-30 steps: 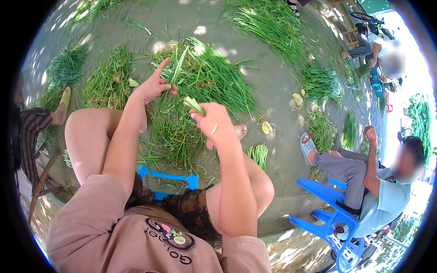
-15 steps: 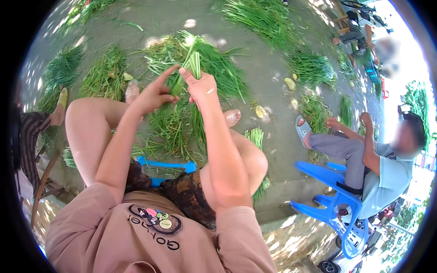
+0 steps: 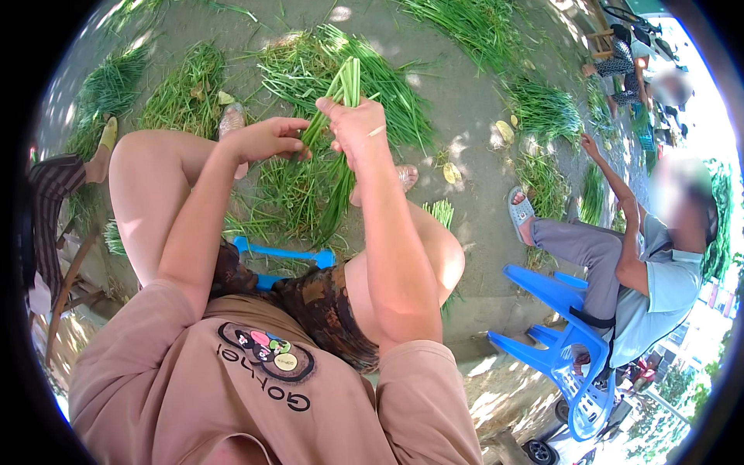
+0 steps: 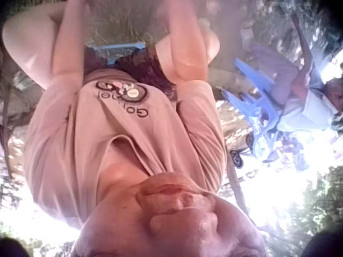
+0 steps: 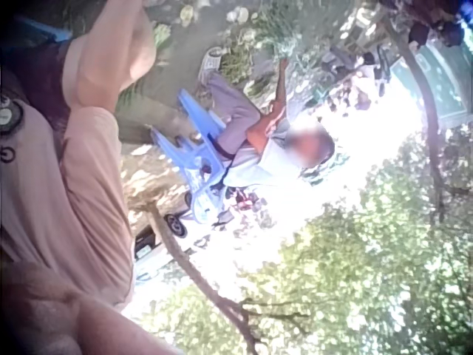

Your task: The person sorts and cleans bundles of green onions by hand while sitting outdoors, stripping away outer layers and grouping them into smaller bundles.

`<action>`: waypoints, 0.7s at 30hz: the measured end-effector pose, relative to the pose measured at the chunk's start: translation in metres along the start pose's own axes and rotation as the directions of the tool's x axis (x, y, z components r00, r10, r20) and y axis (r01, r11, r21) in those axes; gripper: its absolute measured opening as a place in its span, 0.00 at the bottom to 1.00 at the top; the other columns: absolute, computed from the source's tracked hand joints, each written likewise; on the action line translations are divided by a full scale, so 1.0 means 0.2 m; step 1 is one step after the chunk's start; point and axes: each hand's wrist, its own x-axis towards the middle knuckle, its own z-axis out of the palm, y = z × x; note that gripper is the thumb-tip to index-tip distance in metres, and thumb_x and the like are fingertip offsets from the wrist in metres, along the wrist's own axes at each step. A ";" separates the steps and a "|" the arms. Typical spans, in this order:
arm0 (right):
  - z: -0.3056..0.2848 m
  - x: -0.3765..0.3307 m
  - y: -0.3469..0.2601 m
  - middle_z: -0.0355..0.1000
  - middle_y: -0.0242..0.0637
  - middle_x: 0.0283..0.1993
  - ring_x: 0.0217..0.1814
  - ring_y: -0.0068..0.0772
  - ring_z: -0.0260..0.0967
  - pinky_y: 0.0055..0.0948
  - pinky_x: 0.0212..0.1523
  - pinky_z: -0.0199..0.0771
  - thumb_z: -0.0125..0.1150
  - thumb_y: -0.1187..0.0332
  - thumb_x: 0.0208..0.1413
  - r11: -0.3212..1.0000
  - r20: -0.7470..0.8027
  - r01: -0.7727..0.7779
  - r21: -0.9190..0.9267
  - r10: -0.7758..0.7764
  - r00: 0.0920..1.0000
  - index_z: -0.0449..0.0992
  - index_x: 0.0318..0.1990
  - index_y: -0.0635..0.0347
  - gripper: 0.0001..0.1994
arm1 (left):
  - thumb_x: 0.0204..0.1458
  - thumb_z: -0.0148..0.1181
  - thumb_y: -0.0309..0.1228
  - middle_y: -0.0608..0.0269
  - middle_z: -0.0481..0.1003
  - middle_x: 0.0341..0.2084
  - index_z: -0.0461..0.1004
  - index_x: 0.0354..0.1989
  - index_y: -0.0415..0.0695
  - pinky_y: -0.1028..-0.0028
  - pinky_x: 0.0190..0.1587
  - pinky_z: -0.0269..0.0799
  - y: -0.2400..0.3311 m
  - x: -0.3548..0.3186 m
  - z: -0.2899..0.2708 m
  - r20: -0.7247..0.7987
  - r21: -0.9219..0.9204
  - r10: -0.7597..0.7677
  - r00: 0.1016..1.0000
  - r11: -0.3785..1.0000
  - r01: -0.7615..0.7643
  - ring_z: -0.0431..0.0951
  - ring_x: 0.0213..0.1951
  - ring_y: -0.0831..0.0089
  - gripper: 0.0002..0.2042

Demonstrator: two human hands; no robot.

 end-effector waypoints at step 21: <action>-0.02 0.00 -0.07 0.55 0.22 0.13 0.12 0.15 0.45 0.20 0.13 0.49 0.68 0.67 0.51 0.993 0.159 -0.097 -0.068 0.107 0.981 0.77 0.35 0.65 0.10 | 0.55 0.58 0.33 0.55 0.70 0.55 0.41 0.71 0.61 0.68 0.57 0.64 0.13 -0.10 -0.01 -0.052 -0.141 0.158 0.986 0.976 -0.164 0.70 0.54 0.72 0.39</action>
